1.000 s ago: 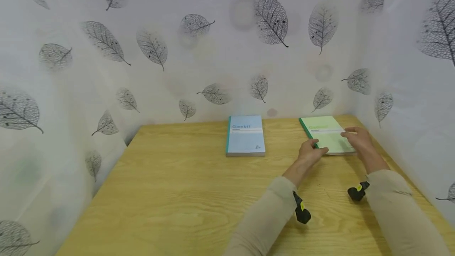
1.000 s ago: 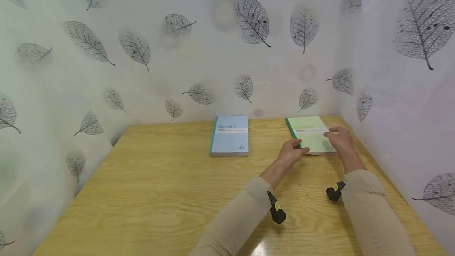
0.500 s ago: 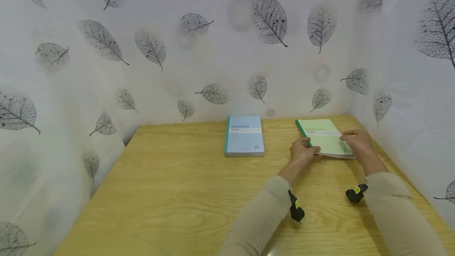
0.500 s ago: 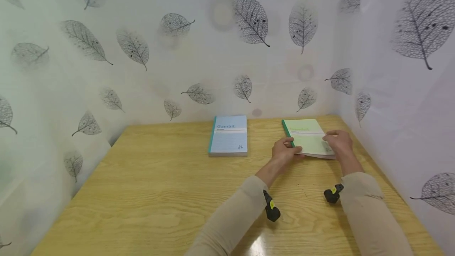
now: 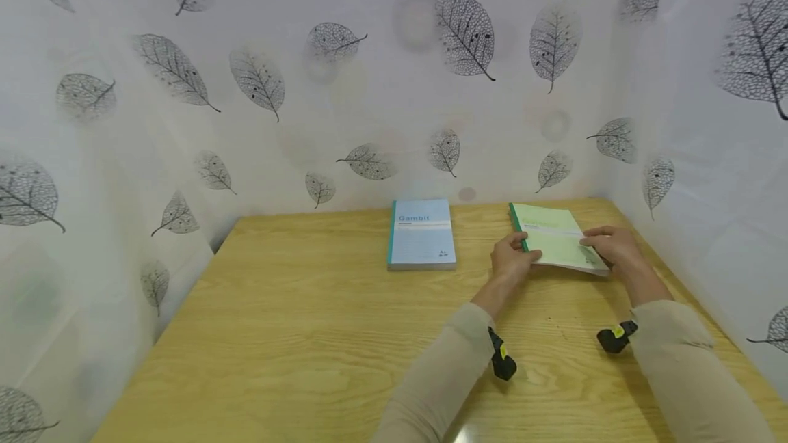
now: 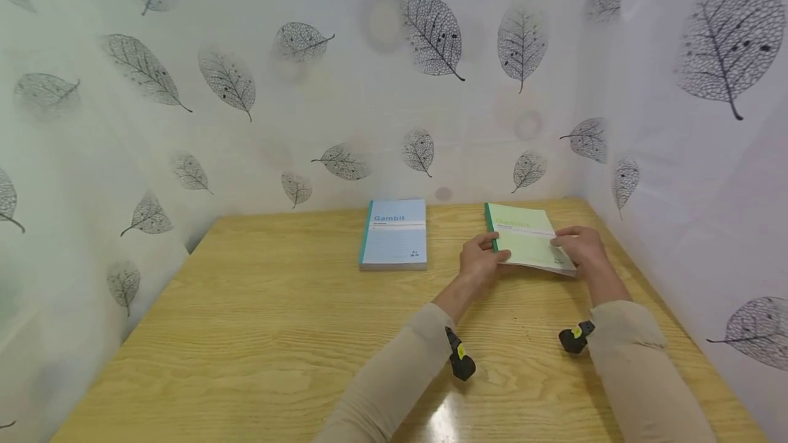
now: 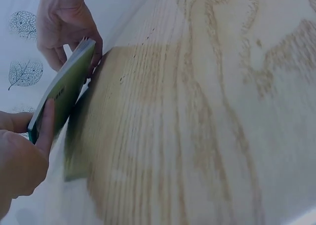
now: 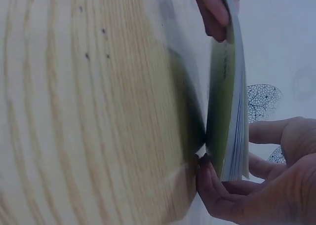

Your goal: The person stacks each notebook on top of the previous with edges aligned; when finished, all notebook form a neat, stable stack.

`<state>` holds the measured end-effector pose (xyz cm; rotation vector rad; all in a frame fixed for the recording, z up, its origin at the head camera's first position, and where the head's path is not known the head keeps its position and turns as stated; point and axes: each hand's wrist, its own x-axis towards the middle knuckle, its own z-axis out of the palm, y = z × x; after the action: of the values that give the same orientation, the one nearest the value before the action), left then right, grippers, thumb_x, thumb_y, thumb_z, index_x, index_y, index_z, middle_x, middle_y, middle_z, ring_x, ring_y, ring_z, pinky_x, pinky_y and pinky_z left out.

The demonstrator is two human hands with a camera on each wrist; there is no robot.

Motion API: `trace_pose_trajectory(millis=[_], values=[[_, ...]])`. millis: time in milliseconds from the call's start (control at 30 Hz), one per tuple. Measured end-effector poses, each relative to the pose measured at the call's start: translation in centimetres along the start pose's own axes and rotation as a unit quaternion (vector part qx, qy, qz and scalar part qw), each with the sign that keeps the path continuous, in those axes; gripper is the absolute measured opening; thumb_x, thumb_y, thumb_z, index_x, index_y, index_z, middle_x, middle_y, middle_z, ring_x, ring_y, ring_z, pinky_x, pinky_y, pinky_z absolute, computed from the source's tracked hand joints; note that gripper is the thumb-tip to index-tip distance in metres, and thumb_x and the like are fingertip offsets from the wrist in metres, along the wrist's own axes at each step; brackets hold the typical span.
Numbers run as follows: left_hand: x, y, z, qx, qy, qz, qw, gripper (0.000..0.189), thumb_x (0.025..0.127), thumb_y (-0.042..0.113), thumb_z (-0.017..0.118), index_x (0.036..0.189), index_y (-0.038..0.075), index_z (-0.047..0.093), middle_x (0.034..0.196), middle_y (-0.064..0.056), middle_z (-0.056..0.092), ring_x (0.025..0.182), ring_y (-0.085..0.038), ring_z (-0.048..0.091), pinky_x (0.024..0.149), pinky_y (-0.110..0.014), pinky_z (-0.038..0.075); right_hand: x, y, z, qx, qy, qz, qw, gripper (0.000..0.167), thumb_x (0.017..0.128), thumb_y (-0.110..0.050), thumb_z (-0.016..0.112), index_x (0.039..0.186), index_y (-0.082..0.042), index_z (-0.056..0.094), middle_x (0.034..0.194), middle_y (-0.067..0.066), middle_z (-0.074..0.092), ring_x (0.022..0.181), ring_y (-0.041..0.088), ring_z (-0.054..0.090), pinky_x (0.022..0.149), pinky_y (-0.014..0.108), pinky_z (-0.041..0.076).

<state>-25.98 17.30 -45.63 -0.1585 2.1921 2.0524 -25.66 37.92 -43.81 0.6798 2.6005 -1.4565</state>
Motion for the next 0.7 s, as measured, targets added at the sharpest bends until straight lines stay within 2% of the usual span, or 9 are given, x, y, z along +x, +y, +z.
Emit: trace_pose_trajectory(millis=[33,67,133,200,267,333,433,533,700], values=[[0.1,0.1,-0.1,-0.009,-0.002,0.002,1.0000,0.043,0.086,0.002,0.083,0.125,0.016,0.073,0.110,0.004,0.066,0.096,-0.009,0.064,0.084,-0.022,0.058,-0.1,0.0,0.0,0.000,-0.003,-0.002,1.0000,0.062,0.104,-0.027,0.054,0.156,0.003,0.039,0.164,0.033,0.022,0.132,0.044,0.039,0.098,0.051,0.047],[0.2,0.2,-0.2,-0.012,-0.006,0.006,0.9999,0.043,0.086,0.002,0.082,0.126,0.018,0.073,0.112,0.004,0.066,0.097,-0.009,0.065,0.085,-0.022,0.058,-0.1,-0.1,0.0,-0.002,-0.006,-0.006,1.0000,0.062,0.103,-0.027,0.055,0.156,0.002,0.039,0.154,0.035,0.037,0.125,0.042,0.047,0.094,0.048,0.050],[0.3,0.5,-0.6,-0.017,-0.012,0.017,0.9996,0.044,0.087,0.002,0.081,0.127,0.020,0.072,0.115,0.004,0.065,0.099,-0.010,0.066,0.085,-0.022,0.058,-0.2,-0.2,0.1,0.007,-0.011,-0.021,0.9997,0.062,0.103,-0.025,0.056,0.156,0.002,0.039,0.115,0.029,0.063,0.097,0.032,0.060,0.079,0.039,0.054],[0.3,0.7,-1.1,-0.013,-0.020,0.026,0.9994,0.045,0.088,0.003,0.080,0.129,0.022,0.071,0.118,0.004,0.065,0.097,-0.010,0.066,0.083,-0.022,0.058,-0.4,-0.1,0.2,0.022,-0.018,-0.045,0.9986,0.060,0.104,-0.021,0.058,0.156,0.003,0.039,0.073,0.007,0.056,0.064,0.016,0.049,0.060,0.029,0.046],[0.4,1.0,-1.6,-0.002,-0.024,0.039,0.9989,0.046,0.089,0.005,0.080,0.130,0.023,0.070,0.120,0.004,0.065,0.094,-0.009,0.066,0.080,-0.022,0.058,-0.6,-0.1,0.5,0.043,-0.022,-0.068,0.9965,0.058,0.105,-0.018,0.059,0.155,0.004,0.041,0.058,-0.011,0.032,0.050,0.006,0.028,0.048,0.024,0.035],[0.5,1.2,-2.2,-0.003,-0.026,0.046,0.9986,0.047,0.089,0.005,0.080,0.131,0.024,0.070,0.121,0.004,0.066,0.089,-0.008,0.065,0.077,-0.022,0.058,-0.9,-0.2,0.9,0.069,-0.025,-0.089,0.9933,0.057,0.105,-0.016,0.059,0.155,0.006,0.040,0.069,-0.011,0.044,0.055,0.001,0.035,0.052,0.022,0.040],[0.8,1.5,-3.2,-0.010,-0.025,0.052,0.9983,0.048,0.089,0.004,0.080,0.131,0.024,0.071,0.123,0.003,0.067,0.091,-0.010,0.066,0.079,-0.023,0.059,-1.3,-0.5,1.6,0.089,-0.019,-0.119,0.9887,0.057,0.105,-0.018,0.061,0.154,0.007,0.042,0.108,0.008,0.061,0.075,-0.002,0.049,0.063,0.012,0.049],[1.1,1.8,-4.4,-0.027,-0.026,0.056,0.9978,0.048,0.088,0.002,0.081,0.130,0.023,0.071,0.124,0.002,0.067,0.096,-0.013,0.068,0.082,-0.026,0.060,-1.7,-1.1,2.0,0.093,-0.028,-0.148,0.9842,0.061,0.106,-0.023,0.062,0.155,0.006,0.040,0.149,0.028,0.043,0.115,0.012,0.055,0.080,0.006,0.049],[1.6,2.4,-7.1,-0.053,-0.037,0.069,0.9956,0.050,0.089,0.002,0.080,0.134,0.019,0.068,0.124,-0.002,0.066,0.103,-0.017,0.069,0.091,-0.031,0.060,-2.1,-2.2,2.5,0.121,-0.089,-0.188,0.9707,0.069,0.106,-0.027,0.062,0.159,0.004,0.032,0.161,0.029,0.027,0.141,0.033,0.036,0.090,0.005,0.047]])
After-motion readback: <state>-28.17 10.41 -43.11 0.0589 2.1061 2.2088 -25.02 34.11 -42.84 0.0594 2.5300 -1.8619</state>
